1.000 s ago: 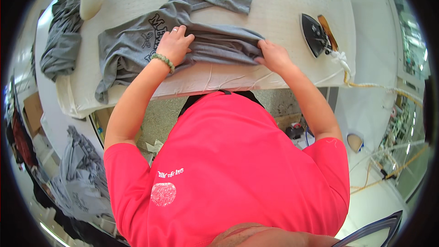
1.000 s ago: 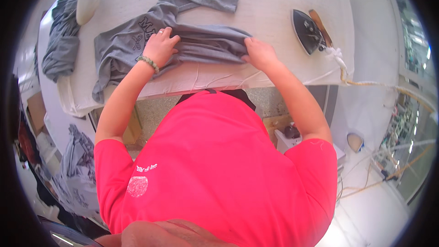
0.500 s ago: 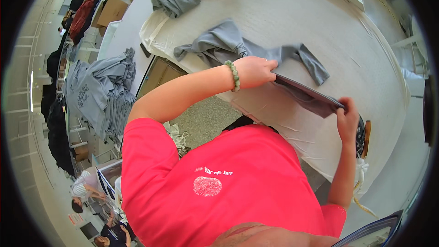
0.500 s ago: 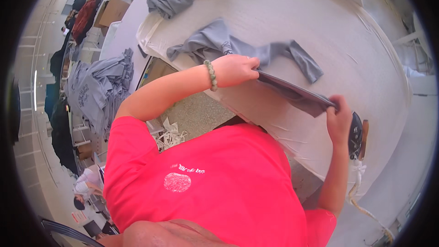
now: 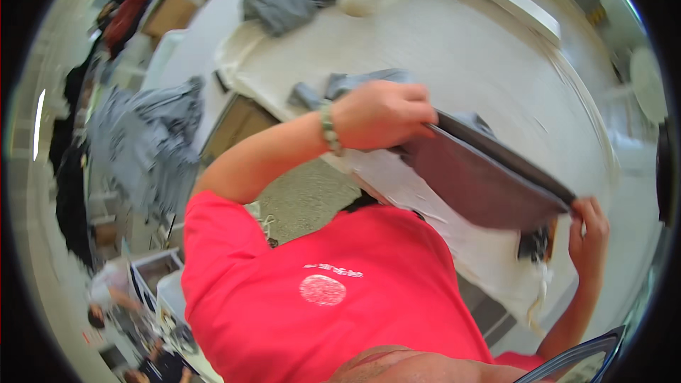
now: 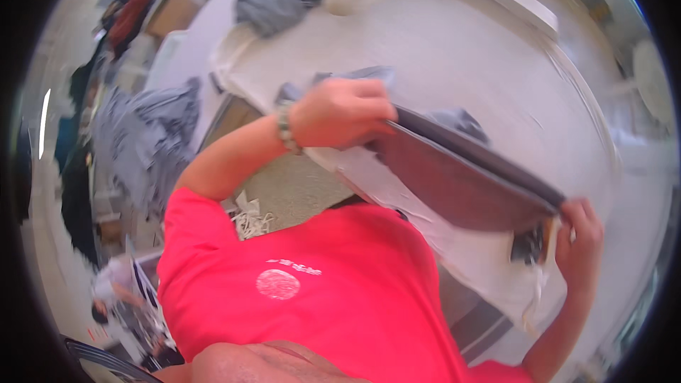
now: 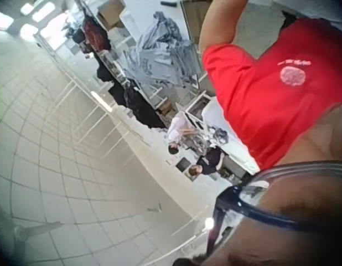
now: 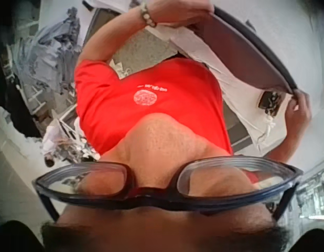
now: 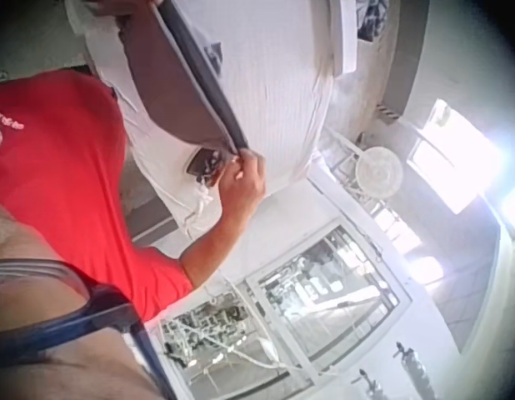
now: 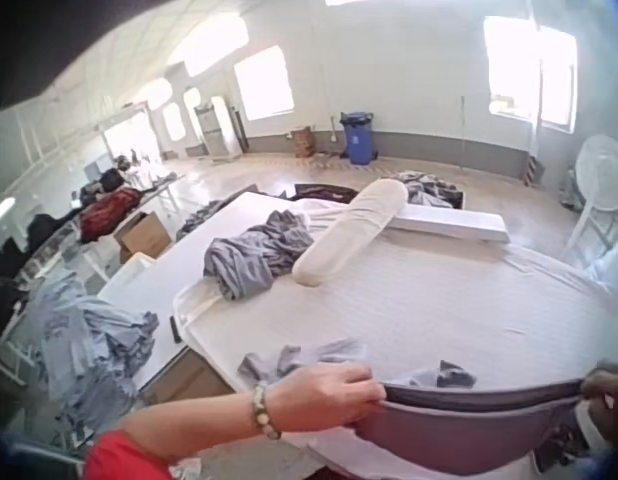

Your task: Ironing and folding a grey hoodie on a pressing table.

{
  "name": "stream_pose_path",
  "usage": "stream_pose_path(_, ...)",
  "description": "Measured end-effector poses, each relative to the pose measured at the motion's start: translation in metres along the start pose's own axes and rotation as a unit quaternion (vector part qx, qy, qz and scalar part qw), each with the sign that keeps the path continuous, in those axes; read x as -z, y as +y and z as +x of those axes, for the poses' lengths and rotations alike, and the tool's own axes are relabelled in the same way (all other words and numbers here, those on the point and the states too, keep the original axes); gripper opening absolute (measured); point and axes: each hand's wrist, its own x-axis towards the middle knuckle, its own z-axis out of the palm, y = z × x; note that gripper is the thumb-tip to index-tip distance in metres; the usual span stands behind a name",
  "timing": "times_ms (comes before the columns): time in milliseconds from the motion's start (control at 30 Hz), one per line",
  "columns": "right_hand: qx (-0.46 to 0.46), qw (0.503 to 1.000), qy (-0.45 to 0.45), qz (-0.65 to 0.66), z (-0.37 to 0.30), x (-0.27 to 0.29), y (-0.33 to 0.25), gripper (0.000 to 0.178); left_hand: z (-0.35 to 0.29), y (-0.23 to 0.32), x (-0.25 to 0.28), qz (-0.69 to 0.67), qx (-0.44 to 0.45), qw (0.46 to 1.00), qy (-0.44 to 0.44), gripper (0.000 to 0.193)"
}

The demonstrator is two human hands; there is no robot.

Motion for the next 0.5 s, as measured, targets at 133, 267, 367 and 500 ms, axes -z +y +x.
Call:
stream_pose_path(133, -0.001, 0.996, -0.067, -0.064, -0.01, -0.003, 0.023, 0.017, 0.015, -0.008, 0.006, -0.017, -0.007, 1.0, -0.015, 0.014)
stream_pose_path(267, -0.093, 0.995, 0.019, -0.037, -0.018, 0.007, 0.047, 0.013, 0.032, -0.012, 0.004, -0.048, -0.008, 0.999, -0.023, 0.016)
stream_pose_path(367, -0.077, 0.997, 0.018, -0.015, -0.027, 0.012, 0.038, 0.01, 0.033, -0.008, 0.003, -0.05, -0.022, 0.998, -0.028, 0.018)
stream_pose_path(500, -0.11, 0.988, 0.065, 0.084, -0.041, 0.016, 0.012, 0.011, 0.033, -0.014, 0.001, -0.046, -0.028, 0.998, -0.027, 0.019)
